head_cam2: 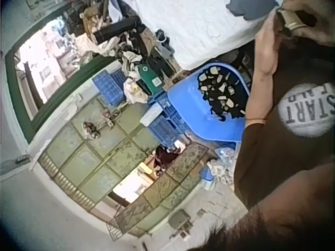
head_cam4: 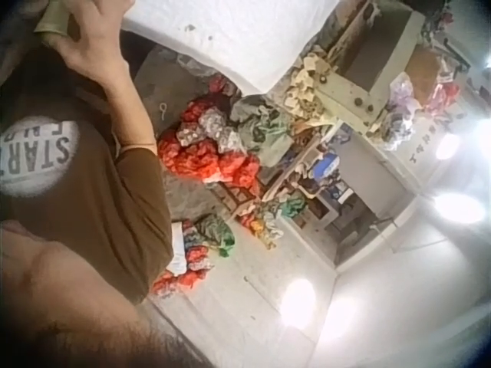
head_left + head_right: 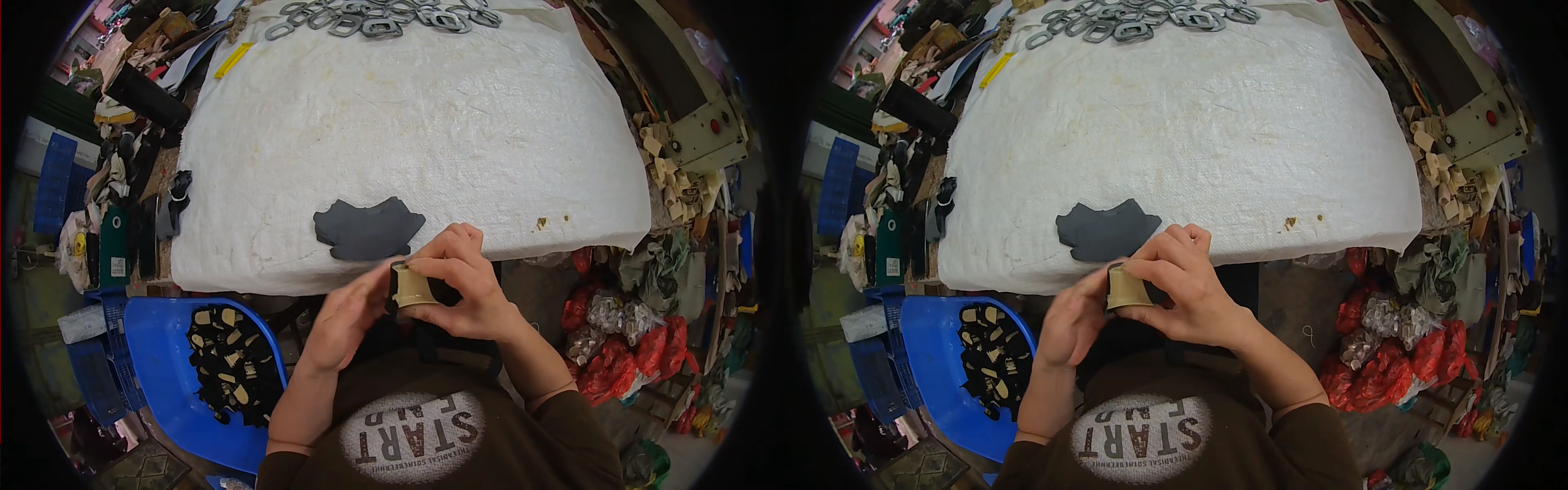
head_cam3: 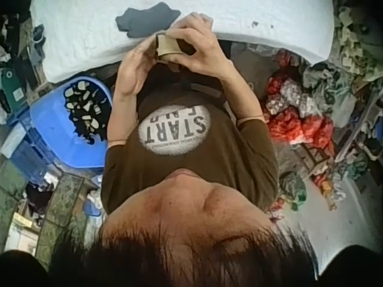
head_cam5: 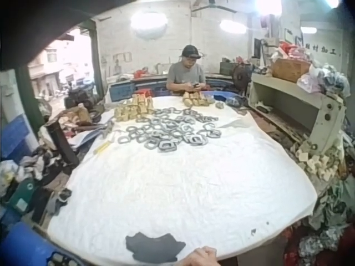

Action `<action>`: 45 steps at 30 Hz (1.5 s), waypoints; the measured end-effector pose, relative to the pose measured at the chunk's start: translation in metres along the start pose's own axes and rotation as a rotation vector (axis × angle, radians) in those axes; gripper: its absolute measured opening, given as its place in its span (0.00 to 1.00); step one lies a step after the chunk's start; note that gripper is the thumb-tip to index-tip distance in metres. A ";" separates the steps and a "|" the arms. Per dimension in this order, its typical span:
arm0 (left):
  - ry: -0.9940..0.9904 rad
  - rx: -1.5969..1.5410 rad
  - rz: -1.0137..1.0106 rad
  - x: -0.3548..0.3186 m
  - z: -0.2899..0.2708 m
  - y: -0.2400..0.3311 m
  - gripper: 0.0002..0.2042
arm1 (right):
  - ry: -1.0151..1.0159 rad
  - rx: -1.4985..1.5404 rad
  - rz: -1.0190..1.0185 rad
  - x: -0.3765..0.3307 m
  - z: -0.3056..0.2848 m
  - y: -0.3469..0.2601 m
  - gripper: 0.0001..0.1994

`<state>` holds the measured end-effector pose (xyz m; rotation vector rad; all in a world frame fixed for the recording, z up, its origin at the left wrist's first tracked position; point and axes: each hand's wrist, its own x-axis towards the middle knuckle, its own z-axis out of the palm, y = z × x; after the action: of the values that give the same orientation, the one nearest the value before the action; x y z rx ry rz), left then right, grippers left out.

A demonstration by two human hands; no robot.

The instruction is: The recorder is shown manually assembling and wrapping leather or synthetic shoe upper components onto a plastic heel or structural piece and securing them with a rubber band.

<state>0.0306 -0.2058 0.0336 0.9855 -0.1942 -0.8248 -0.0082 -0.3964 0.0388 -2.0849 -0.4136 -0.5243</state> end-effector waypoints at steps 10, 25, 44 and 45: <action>-0.138 -0.085 -0.234 0.010 0.004 -0.007 0.20 | -0.150 0.115 -0.036 0.002 0.005 -0.008 0.23; 0.148 0.419 0.477 -0.011 0.006 -0.020 0.11 | 0.005 0.227 0.081 -0.011 0.003 0.005 0.24; 0.320 0.573 0.751 -0.005 0.010 -0.019 0.24 | -0.046 -0.036 -0.063 -0.003 0.001 -0.012 0.23; 0.130 0.488 0.435 -0.005 0.007 -0.015 0.23 | -0.080 -0.044 -0.083 -0.004 0.002 -0.011 0.23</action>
<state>0.0162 -0.2113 0.0268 1.3857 -0.4949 -0.3124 -0.0169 -0.3891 0.0434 -2.1429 -0.5416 -0.5043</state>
